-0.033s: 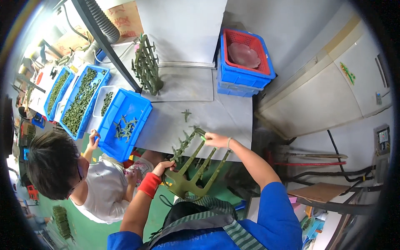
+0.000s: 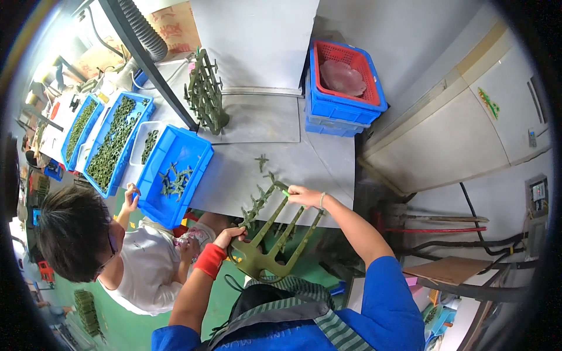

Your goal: The person assembles plastic cactus models by cutting small green plastic pieces from a tray and attaching them to a larger green plastic frame, using a soldering iron to secure the parts.

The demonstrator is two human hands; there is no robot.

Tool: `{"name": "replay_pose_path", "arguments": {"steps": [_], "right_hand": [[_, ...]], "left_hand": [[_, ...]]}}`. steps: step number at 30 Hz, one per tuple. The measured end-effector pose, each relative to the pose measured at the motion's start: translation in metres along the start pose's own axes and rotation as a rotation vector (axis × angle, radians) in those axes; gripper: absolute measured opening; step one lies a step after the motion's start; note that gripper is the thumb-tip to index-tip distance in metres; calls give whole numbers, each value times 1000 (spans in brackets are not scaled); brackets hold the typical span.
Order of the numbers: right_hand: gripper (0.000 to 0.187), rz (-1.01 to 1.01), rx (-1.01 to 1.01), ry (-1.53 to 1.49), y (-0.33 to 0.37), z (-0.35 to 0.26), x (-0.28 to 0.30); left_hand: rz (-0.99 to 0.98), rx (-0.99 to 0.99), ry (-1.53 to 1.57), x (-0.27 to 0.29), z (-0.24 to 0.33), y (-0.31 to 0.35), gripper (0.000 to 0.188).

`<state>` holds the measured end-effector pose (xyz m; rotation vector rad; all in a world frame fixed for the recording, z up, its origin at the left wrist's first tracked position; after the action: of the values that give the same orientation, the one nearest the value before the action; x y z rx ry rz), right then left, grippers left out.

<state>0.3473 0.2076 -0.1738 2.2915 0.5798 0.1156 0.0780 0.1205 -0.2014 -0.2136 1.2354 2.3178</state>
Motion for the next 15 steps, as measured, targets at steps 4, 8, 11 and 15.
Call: {"name": "replay_pose_path", "arguments": {"steps": [4,8,11,15], "right_hand": [[37,-50,301,658,13,-26,-4],[51,-162,218,709,34,-29,-28],[52,-139,229,749,39,-33,-29],[55,-122,328,799,36,-38,-30]], "left_hand": [[-10,36,57,7,-8,-10,25],[-17,46,91,15,-7,-9,24],[-73,44,57,4,10,-6,26],[-124,27,5,2,20,-4,27]]}}
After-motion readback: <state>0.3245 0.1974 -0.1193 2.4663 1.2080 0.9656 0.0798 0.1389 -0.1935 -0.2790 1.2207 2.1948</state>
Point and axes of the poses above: each hand's wrist, its own y-axis away from the middle knuckle, its own x-axis out of the back of the hand, z = x × y, the point moved 8 cm from there along -y, towards the middle knuckle, and after that the axes turned 14 degrees about -y, right-handed, at the moved point
